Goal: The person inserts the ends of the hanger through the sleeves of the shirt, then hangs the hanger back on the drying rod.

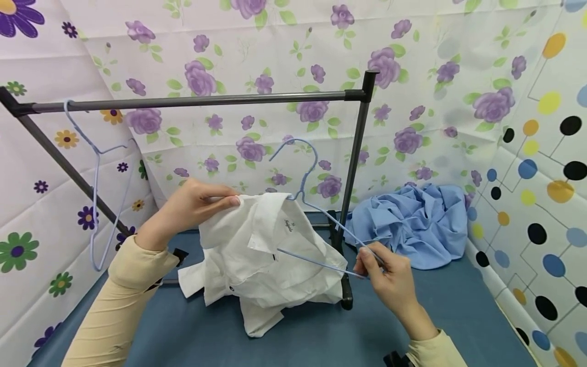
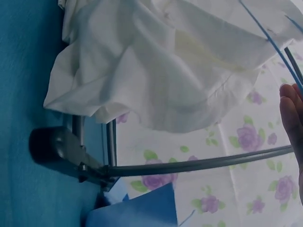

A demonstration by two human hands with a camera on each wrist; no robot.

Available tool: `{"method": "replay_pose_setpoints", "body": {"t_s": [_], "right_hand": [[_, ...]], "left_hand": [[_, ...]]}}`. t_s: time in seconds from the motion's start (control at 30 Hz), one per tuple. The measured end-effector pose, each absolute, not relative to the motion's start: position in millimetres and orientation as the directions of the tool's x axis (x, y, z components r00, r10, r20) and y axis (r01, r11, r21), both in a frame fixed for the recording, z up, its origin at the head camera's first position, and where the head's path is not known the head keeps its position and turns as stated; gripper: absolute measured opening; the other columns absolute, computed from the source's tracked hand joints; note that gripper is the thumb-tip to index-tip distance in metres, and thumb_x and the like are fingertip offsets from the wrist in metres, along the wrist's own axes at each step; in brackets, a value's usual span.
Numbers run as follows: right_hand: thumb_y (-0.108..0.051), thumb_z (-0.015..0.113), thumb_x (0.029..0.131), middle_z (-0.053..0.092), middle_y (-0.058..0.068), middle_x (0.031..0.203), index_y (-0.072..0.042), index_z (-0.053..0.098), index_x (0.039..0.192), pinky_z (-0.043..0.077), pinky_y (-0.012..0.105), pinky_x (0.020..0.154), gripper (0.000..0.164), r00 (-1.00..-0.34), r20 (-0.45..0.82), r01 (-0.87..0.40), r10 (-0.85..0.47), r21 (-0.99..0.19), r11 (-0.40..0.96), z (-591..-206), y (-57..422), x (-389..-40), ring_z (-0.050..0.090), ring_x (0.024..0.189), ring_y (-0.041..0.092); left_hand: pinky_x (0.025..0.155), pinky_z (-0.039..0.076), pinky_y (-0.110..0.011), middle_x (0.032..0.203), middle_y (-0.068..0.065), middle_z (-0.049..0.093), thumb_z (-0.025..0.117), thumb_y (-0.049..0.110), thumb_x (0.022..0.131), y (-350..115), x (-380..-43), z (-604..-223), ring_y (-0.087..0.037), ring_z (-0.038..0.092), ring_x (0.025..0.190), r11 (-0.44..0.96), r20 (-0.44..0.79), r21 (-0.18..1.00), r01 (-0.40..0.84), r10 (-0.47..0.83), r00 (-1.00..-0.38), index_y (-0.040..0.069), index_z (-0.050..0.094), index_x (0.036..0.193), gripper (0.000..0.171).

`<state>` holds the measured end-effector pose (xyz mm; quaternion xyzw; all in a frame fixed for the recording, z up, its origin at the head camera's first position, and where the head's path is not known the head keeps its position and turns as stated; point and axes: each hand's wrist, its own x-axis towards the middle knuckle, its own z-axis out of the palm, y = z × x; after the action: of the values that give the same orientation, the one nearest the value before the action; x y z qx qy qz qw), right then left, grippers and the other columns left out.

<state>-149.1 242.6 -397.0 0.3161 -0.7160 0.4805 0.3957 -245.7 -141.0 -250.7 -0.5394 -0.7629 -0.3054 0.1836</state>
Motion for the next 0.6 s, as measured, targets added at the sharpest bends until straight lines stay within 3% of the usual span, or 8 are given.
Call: {"method": "replay_pose_setpoints", "body": {"t_s": [0.17,0.47,0.6], "right_hand": [[0.023,0.053,0.089,0.062,0.004,0.064,0.000,0.065,0.081,0.052,0.019,0.053,0.027,-0.467,0.878,-0.854,-0.106,-0.416,0.312,-391,234,-151,0.060,0.054,0.009],[0.020,0.053,0.092,0.060,0.003,0.063,0.000,0.063,0.079,0.049,0.019,0.051,0.027,-0.446,0.886,-0.870,-0.126,-0.396,0.292,-387,222,-150,0.057,0.053,0.009],[0.017,0.051,0.096,0.061,0.004,0.066,-0.001,0.063,0.082,0.050,0.020,0.051,0.026,-0.451,0.878,-0.882,-0.163,-0.409,0.233,-391,220,-154,0.058,0.054,0.009]], "left_hand": [[0.067,0.056,-0.025,0.094,-0.004,0.077,0.067,0.016,0.099,-129,-243,-257,-0.007,0.071,0.073,0.196,0.640,0.258,0.946,0.698,-0.319,0.006,0.080,0.103,0.017],[0.069,0.057,-0.029,0.095,-0.005,0.077,0.055,0.044,0.101,-112,-235,-257,-0.012,0.073,0.078,0.226,0.693,0.199,0.954,0.656,-0.300,0.006,0.080,0.103,0.046],[0.067,0.055,-0.028,0.091,-0.002,0.077,0.065,0.028,0.100,-102,-231,-252,-0.009,0.072,0.074,0.229,0.698,0.163,0.960,0.661,-0.276,0.008,0.080,0.101,0.026]]}}
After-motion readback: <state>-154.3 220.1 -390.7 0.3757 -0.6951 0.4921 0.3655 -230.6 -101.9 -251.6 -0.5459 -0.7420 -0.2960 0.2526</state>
